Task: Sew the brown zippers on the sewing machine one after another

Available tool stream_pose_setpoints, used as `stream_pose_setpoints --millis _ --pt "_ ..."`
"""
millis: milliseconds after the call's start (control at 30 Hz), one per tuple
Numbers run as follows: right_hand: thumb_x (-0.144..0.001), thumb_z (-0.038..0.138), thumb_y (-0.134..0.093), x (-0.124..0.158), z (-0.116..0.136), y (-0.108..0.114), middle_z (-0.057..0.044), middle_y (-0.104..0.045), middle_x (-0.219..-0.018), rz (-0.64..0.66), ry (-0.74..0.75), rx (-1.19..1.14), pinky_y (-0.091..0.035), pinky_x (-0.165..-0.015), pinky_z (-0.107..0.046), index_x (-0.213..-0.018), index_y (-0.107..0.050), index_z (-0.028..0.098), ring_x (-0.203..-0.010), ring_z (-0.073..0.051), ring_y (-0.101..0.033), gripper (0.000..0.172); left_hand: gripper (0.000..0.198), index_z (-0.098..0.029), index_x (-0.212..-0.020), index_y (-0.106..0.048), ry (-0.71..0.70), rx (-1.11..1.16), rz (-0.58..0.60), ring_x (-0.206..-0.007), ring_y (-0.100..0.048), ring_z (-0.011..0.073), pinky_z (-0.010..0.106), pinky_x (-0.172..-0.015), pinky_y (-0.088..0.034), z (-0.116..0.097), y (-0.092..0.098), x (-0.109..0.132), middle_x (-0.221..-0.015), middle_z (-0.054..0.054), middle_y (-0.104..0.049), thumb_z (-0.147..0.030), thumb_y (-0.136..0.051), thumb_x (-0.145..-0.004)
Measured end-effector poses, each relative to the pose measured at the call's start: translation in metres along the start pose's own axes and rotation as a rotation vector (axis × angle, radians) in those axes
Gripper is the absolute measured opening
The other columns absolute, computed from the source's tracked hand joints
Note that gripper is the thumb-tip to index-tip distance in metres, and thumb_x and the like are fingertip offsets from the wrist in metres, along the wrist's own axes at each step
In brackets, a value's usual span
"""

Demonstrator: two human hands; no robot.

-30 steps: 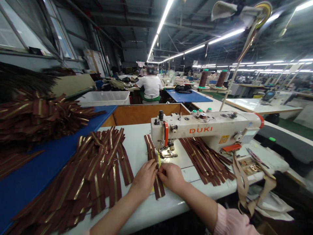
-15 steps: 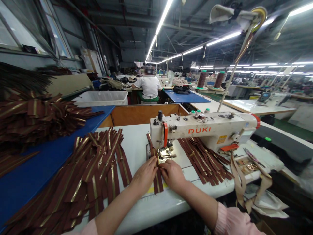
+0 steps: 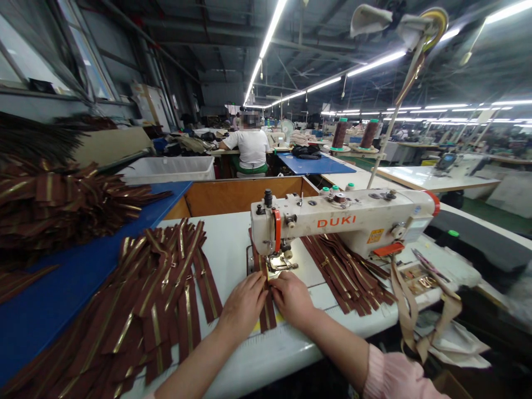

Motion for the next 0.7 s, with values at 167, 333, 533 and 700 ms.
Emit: stream_pose_setpoints --millis 167,333,533,700 --pt "-0.087 0.015 -0.049 -0.003 0.006 -0.001 -0.004 -0.059 -0.085 0.012 0.048 0.044 -0.036 -0.070 -0.026 -0.092 -0.062 0.019 -0.083 -0.018 -0.051 0.015 0.034 -0.018 -0.122 -0.055 -0.019 0.011 0.008 -0.112 -0.059 0.0233 0.041 -0.094 -0.051 0.000 0.001 0.001 -0.120 0.010 -0.063 -0.022 -0.041 -0.092" --pt "-0.091 0.020 -0.048 -0.003 0.009 0.000 -0.005 -0.059 -0.084 0.016 0.075 0.069 -0.037 -0.070 -0.026 -0.091 -0.062 0.018 -0.082 -0.018 -0.050 0.015 0.032 -0.017 -0.117 -0.058 -0.012 -0.004 0.030 -0.110 -0.059 0.0240 0.041 -0.093 -0.052 0.002 -0.001 0.002 -0.119 0.011 -0.064 -0.022 -0.040 -0.091" --pt "-0.091 0.020 -0.048 0.000 0.011 0.000 -0.006 -0.059 -0.085 0.021 0.090 0.090 -0.038 -0.068 -0.027 -0.091 -0.063 0.018 -0.082 -0.019 -0.050 0.015 0.031 -0.017 -0.115 -0.060 -0.008 0.033 0.042 -0.109 -0.060 0.0248 0.043 -0.093 -0.051 0.003 -0.001 0.001 -0.119 0.011 -0.063 -0.023 -0.042 -0.091" --pt "-0.090 0.018 -0.050 -0.002 0.016 -0.003 -0.008 -0.060 -0.086 0.051 0.131 0.173 -0.040 -0.066 -0.029 -0.094 -0.063 0.016 -0.083 -0.021 -0.050 0.013 0.032 -0.018 -0.114 -0.061 -0.004 0.053 0.043 -0.110 -0.059 0.0254 0.043 -0.093 -0.052 0.003 0.001 0.000 -0.118 0.011 -0.064 -0.022 -0.040 -0.091"
Point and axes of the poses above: each hand's wrist, its own x-axis away from the middle knuckle, its own y-axis out of the back of the hand, z = x × y, the point moved 6 cm from there along -x, towards the middle knuckle
